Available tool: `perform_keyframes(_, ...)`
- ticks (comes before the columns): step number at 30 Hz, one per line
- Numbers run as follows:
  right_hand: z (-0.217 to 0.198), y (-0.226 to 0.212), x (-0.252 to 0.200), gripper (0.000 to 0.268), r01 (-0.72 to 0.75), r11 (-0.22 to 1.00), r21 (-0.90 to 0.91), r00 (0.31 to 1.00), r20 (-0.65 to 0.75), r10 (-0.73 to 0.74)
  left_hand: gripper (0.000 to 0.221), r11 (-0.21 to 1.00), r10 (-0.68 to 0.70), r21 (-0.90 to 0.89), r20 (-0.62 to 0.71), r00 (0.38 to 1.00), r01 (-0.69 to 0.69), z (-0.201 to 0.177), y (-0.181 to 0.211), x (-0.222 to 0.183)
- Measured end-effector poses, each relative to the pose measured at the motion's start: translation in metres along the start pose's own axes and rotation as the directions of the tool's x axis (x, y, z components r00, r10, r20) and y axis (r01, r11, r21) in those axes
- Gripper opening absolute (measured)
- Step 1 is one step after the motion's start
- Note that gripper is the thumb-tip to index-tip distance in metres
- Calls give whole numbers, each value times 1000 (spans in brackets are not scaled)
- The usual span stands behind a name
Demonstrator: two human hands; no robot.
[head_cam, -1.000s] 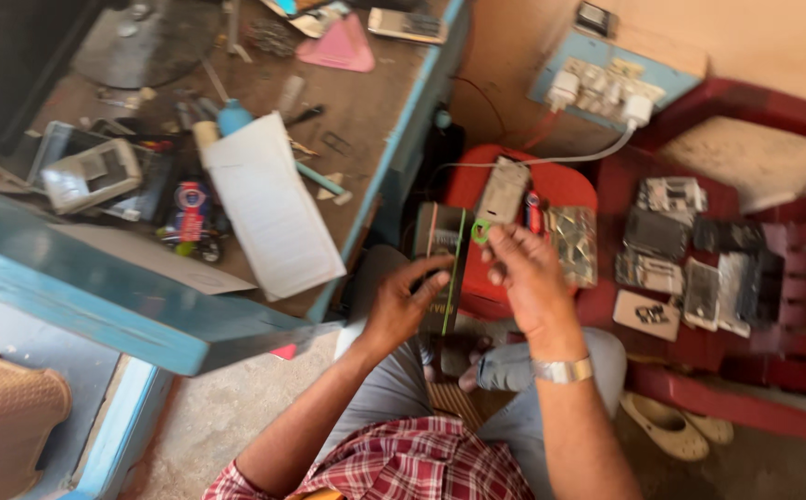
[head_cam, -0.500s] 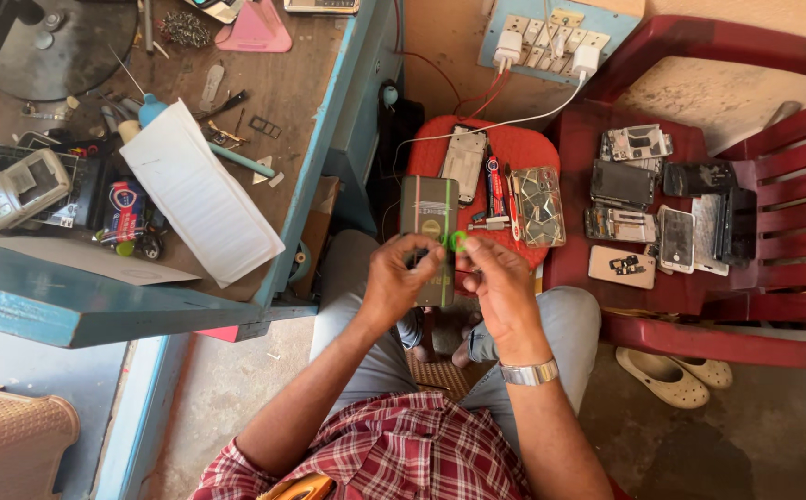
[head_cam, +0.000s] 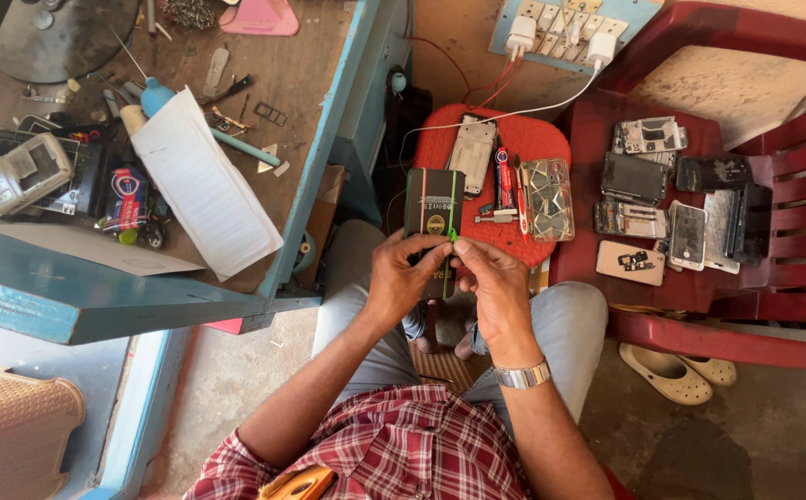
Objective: The person cleans a green smartphone with a white cloth, then wraps it with green rubber bands. The person then wraps a black smartphone with green rubber bands and places a blue phone case over it.
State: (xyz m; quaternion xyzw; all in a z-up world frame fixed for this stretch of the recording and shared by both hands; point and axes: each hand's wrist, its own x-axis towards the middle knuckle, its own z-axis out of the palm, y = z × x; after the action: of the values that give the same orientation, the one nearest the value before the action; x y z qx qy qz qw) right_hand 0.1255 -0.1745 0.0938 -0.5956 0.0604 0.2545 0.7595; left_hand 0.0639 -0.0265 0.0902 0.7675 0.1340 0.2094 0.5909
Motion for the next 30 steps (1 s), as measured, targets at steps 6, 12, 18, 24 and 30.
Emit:
perform_keyframes(6,6,5,-7,22,-36,989,146,997,-65,46,15,999,6,-32,29,1000,-6,-3,7,2)
perform_keyframes(12,11,6,-8,22,3,991,132,995,-102,10,16,999,12,-45,66,998,-9,-5,10,5)
perform_keyframes(18,11,0,-11,20,-11,992,123,998,-62,19,15,996,80,-35,49,996,-78,-6,7,1)
perform_keyframes(24,2,-7,-7,18,-40,973,228,999,1,41,12,994,63,-96,32,998,-60,-4,-7,1)
perform_keyframes(30,-46,29,38,19,82,986,-145,970,-215,-113,15,943,-205,-243,116,972,228,-6,-18,0)
